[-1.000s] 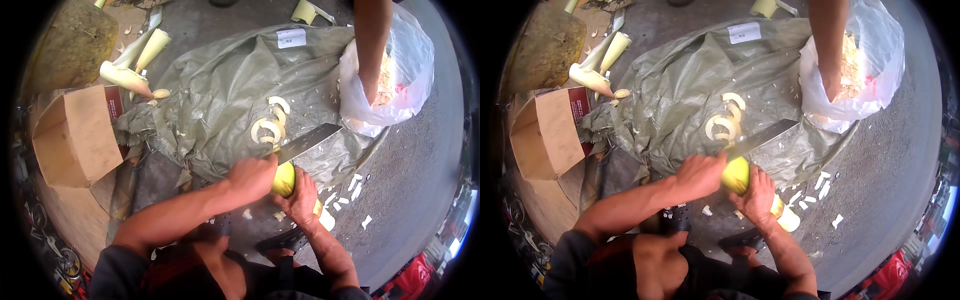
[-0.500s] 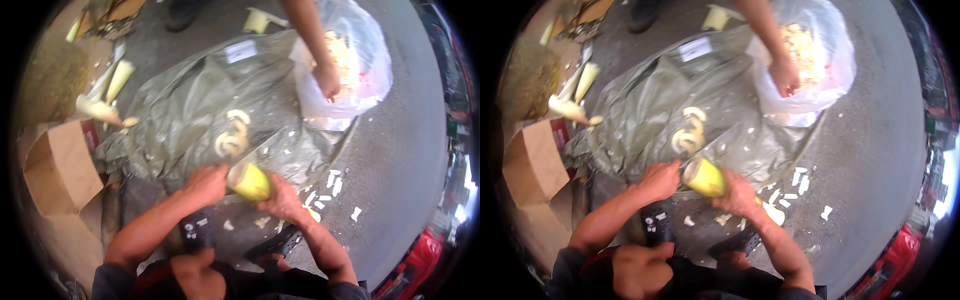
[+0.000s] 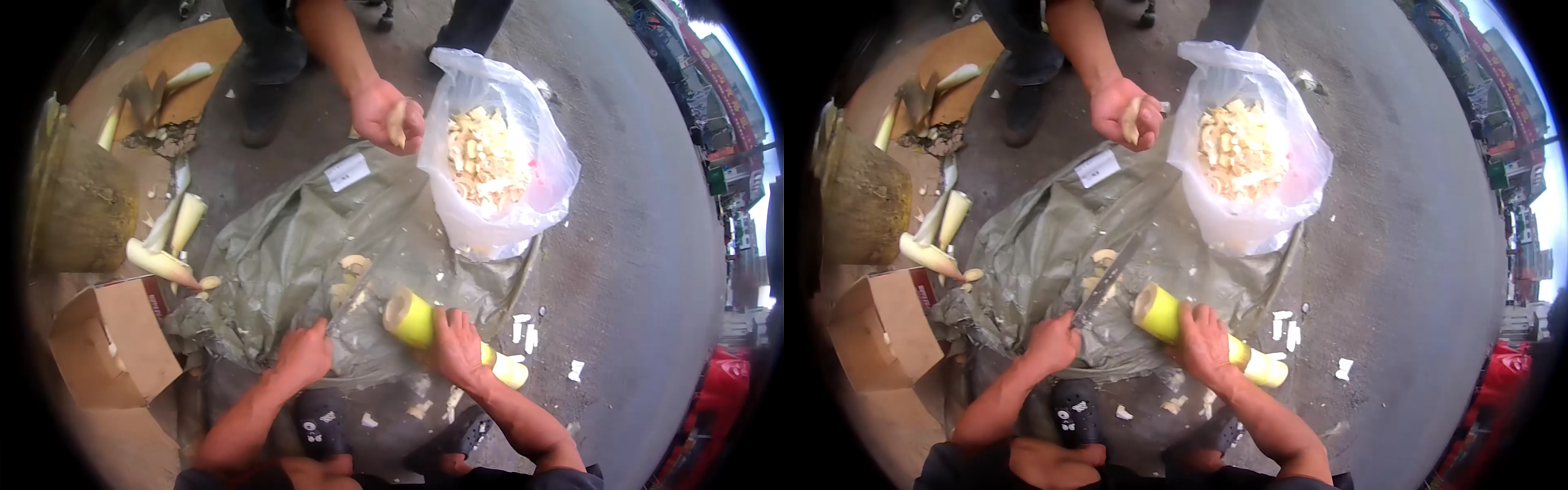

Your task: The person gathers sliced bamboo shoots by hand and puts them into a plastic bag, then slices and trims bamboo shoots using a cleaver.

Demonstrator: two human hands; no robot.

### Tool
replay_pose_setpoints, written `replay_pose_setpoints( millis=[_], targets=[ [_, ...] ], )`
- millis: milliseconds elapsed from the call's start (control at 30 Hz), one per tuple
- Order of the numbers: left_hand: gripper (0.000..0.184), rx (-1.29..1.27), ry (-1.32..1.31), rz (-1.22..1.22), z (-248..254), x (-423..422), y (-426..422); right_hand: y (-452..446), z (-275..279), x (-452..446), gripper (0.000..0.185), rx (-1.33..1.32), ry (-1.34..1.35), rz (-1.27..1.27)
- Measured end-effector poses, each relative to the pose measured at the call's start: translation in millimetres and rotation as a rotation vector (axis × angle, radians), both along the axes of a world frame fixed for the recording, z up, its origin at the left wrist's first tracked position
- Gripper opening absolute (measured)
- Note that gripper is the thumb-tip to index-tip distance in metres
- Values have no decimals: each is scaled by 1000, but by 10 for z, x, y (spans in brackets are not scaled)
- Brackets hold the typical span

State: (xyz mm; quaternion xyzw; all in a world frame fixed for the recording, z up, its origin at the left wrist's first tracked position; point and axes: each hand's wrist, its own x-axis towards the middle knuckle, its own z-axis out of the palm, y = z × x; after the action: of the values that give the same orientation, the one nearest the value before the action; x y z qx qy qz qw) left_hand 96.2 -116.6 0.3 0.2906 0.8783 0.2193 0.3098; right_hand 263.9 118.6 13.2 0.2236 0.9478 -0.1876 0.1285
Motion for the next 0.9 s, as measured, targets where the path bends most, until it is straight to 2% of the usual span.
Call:
replay_pose_setpoints(
  millis=[200,367,567,700,900],
  targets=[
    [31,19,-99,-10,-42,92,-83,76,-20,51,90,-38,64,26],
    [30,83,-98,5,-79,211,-92,236,-56,-75,97,-325,-34,-118],
    [34,71,-111,20,-8,197,-128,151,-78,-130,102,-162,-72,64],
    [28,100,-100,40,19,246,-143,46,-139,-47,103,-190,19,1],
    [31,97,-130,41,-6,293,-173,101,-90,-78,106,-317,24,-35]
  ],
)
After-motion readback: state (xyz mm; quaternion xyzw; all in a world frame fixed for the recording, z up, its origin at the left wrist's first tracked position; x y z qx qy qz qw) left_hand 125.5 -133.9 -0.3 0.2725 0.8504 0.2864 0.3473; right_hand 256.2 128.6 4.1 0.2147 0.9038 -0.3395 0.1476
